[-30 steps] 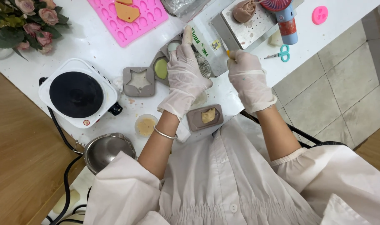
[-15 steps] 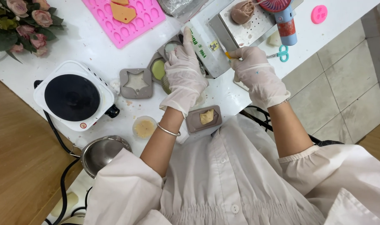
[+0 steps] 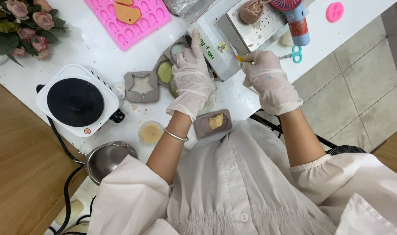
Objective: Sculpting and refining details on a wax flower candle using a small hand tool.
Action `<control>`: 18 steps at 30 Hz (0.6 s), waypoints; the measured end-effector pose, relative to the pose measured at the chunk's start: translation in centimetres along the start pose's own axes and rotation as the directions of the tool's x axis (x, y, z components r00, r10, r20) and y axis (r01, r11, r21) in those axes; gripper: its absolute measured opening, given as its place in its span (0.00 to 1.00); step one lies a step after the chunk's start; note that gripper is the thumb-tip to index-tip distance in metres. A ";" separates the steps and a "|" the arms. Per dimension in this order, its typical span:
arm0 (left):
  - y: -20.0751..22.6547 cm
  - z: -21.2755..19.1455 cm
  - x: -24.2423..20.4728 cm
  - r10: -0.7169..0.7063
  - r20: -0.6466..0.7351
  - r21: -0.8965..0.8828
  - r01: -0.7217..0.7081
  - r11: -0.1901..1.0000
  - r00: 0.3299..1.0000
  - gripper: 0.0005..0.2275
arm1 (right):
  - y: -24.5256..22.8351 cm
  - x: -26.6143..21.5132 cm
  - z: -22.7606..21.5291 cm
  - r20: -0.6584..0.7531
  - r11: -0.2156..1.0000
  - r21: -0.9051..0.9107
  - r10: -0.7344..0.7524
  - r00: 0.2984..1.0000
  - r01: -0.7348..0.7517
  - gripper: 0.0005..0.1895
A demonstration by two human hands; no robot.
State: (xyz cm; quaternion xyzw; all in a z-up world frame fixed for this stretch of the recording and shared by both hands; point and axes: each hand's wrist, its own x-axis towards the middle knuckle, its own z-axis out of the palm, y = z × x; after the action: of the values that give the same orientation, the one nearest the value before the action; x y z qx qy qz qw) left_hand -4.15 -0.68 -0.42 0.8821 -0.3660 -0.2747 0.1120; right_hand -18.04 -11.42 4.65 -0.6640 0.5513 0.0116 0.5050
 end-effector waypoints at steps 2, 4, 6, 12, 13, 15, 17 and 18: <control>0.1 -0.1 -0.1 -0.001 0.008 -0.005 0.001 1.000 1.000 0.63 | 0.3 0.8 -0.4 0.034 1.000 -0.011 -0.004 0.999 0.005 0.13; 0.2 0.0 -0.1 -0.003 0.016 -0.010 0.003 1.000 1.000 0.64 | 0.2 0.8 -0.5 0.068 1.000 -0.023 -0.007 0.998 0.009 0.13; 0.0 0.2 0.0 0.005 -0.010 -0.003 -0.005 1.000 1.000 0.63 | -0.2 0.0 -0.3 0.149 1.000 -0.029 0.012 0.989 -0.008 0.13; -0.7 1.2 -0.3 0.064 -0.093 -0.022 -0.066 0.998 0.994 0.65 | 1.6 -3.5 3.9 0.273 0.994 0.093 0.030 0.962 -0.057 0.17; -0.6 1.0 -0.5 0.061 -0.088 -0.021 -0.063 0.998 0.994 0.65 | 1.6 -4.1 3.7 0.276 0.994 0.093 0.034 0.961 -0.062 0.17; -0.2 0.4 -0.7 0.073 -0.058 -0.009 -0.074 0.997 0.996 0.61 | 1.6 -5.1 3.0 0.138 0.996 -0.063 -0.058 0.989 0.067 0.16; 0.1 0.1 -0.6 0.055 -0.025 0.001 -0.055 0.998 0.998 0.62 | 2.2 -5.0 2.0 0.080 0.999 0.048 -0.004 0.997 0.001 0.16; 0.1 0.1 -0.8 0.029 0.015 0.012 -0.029 0.999 0.999 0.63 | 2.7 -5.2 1.6 0.035 0.985 0.160 0.060 0.998 -0.065 0.15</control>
State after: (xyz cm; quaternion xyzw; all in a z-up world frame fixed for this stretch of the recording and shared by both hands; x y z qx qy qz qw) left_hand -4.76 -0.15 -0.13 0.8752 -0.3813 -0.2774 0.1078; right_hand -21.20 -6.32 5.09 -0.6032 0.5635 -0.0070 0.5645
